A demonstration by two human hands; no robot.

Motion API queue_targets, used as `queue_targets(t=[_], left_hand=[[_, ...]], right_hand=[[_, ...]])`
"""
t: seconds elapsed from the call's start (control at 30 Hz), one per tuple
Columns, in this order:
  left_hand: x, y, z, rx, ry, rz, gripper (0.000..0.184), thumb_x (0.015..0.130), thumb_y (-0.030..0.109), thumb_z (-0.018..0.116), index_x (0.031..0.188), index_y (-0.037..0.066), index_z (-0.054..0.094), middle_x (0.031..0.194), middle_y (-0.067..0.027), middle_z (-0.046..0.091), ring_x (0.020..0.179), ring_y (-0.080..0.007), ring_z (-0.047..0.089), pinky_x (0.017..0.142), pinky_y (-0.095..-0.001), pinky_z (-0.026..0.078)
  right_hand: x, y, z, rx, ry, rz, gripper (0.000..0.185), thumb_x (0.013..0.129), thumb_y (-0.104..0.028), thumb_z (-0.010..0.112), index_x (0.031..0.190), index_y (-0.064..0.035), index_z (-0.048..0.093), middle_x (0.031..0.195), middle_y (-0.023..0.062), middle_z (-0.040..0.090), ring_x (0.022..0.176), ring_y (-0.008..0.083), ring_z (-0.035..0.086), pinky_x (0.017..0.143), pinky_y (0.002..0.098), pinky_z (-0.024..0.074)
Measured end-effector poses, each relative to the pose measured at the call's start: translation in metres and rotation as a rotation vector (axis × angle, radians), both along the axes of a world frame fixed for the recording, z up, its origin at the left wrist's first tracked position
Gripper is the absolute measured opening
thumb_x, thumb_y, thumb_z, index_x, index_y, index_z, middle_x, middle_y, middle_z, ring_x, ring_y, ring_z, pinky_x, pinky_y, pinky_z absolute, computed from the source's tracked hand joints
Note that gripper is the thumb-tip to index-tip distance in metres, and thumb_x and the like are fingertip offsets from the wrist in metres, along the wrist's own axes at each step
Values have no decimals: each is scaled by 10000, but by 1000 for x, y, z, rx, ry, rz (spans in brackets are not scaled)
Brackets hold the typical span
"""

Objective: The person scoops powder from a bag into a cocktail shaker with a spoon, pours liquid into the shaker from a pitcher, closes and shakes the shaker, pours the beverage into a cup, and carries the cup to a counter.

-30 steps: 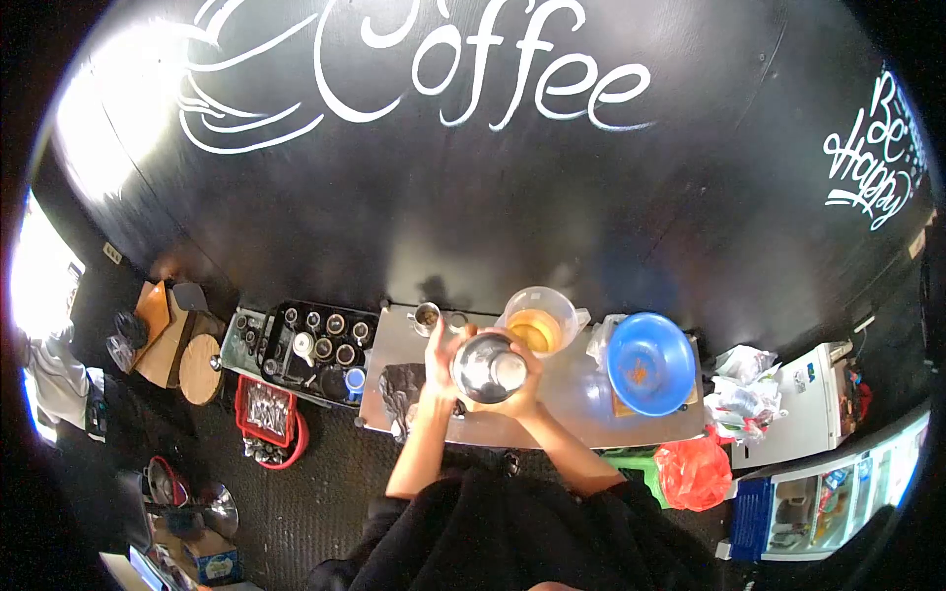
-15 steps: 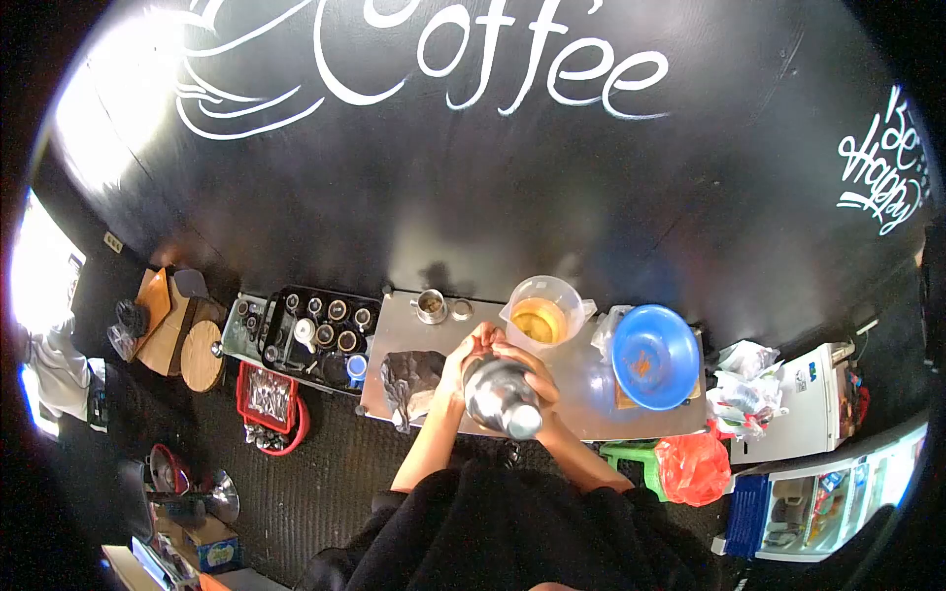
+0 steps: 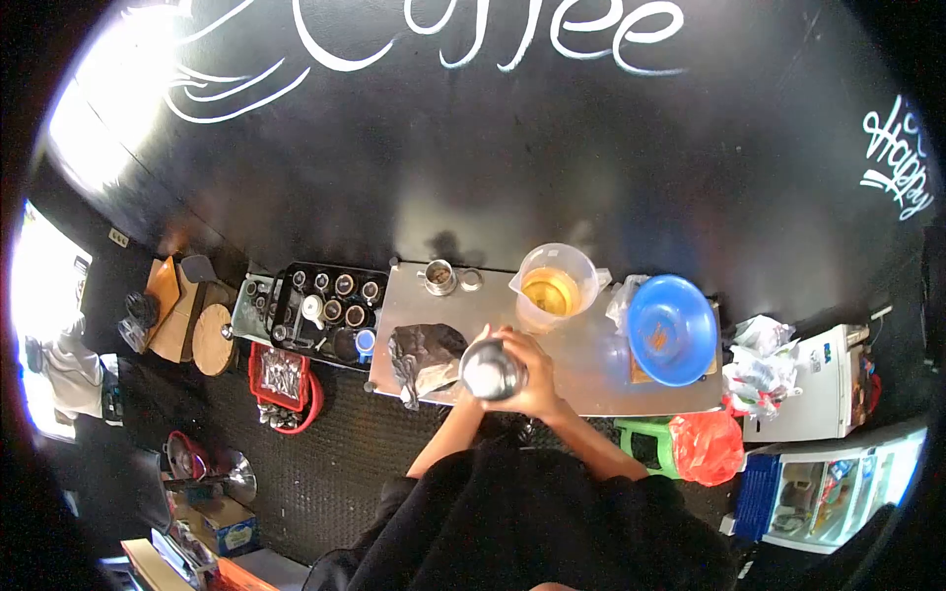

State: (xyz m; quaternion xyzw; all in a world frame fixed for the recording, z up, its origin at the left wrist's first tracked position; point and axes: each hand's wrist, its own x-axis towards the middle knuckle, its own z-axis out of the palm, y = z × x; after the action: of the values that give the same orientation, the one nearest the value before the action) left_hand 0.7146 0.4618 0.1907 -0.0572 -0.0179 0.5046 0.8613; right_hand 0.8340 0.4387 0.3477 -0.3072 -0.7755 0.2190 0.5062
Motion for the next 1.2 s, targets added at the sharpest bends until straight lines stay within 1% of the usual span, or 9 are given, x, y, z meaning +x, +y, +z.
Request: queue_targets(t=[0.03, 0.13, 0.5, 0.57, 0.63, 0.7, 0.93, 1.13, 1.2], left_hand=[[3, -4, -75, -147, 113, 50, 300, 913, 249, 421, 1087, 52, 565, 1021, -120, 615, 969, -258, 582, 900, -423, 462], [11, -21, 13, -193, 455, 182, 347, 914, 265, 404, 1127, 38, 556, 1080, -128, 617, 1003, -268, 587, 925, -431, 452], [-25, 32, -4, -184, 681, -37, 440, 934, 313, 283, 1218, 53, 497, 1170, -122, 580, 1075, -272, 556, 944, -508, 416], [-40, 40, -35, 232, 1262, -113, 498, 899, 393, 320, 1225, 54, 483, 1216, -136, 543, 1132, -301, 504, 963, -525, 365], [-42, 24, 31, 670, 1803, -163, 532, 880, 432, 346, 1233, 56, 475, 1244, -143, 520, 1155, -313, 482, 972, -523, 350], [-28, 25, 102, -433, 936, -100, 602, 833, 481, 413, 1270, 67, 449, 1289, -143, 476, 1173, -322, 460, 984, -527, 338], [-47, 45, 38, -309, 701, -43, 535, 843, 458, 457, 1207, 67, 490, 1154, -96, 561, 1085, -276, 518, 947, -519, 357], [-42, 30, 13, -260, 875, 16, 479, 872, 445, 435, 1238, 143, 502, 1146, -1, 550, 981, -194, 502, 838, -408, 358], [-40, 26, 6, -162, 910, 31, 532, 874, 440, 408, 1289, 111, 458, 1289, -35, 459, 1202, -193, 377, 941, -428, 331]], right_hand=[[-1, -4, -29, -192, 80, -52, 844, 461, -261, 891, 1153, -37, 463, 1136, 176, 578, 1039, 320, 578, 880, 405, 473], [1, -7, -40, -409, 214, -134, 873, 486, -218, 889, 1192, -22, 414, 1100, 169, 583, 1032, 295, 577, 887, 384, 463], [-7, 43, -56, -309, 28, -186, 885, 488, -203, 863, 1202, -21, 371, 1126, 182, 516, 1068, 337, 529, 897, 408, 436], [-13, 48, -73, -317, -1, -213, 889, 491, -206, 862, 1206, -19, 368, 1133, 188, 510, 1069, 345, 523, 897, 411, 435], [-19, 50, -82, -341, -32, -236, 891, 498, -211, 857, 1211, -15, 361, 1122, 212, 511, 1047, 380, 526, 879, 420, 444], [-24, 49, -89, -380, -56, -233, 889, 500, -207, 855, 1211, -12, 358, 1111, 217, 518, 1040, 389, 531, 869, 422, 449], [-26, 50, -112, -414, -64, -276, 912, 503, -187, 853, 1229, 9, 338, 1120, 234, 527, 1034, 385, 545, 861, 418, 456], [-9, 48, -135, -341, -118, -373, 974, 477, -214, 875, 1261, -3, 337, 1145, 214, 525, 1050, 364, 541, 882, 413, 452], [-5, 51, -135, -369, -108, -360, 980, 470, -272, 887, 1243, -31, 335, 1142, 209, 529, 1060, 362, 538, 879, 427, 444]])
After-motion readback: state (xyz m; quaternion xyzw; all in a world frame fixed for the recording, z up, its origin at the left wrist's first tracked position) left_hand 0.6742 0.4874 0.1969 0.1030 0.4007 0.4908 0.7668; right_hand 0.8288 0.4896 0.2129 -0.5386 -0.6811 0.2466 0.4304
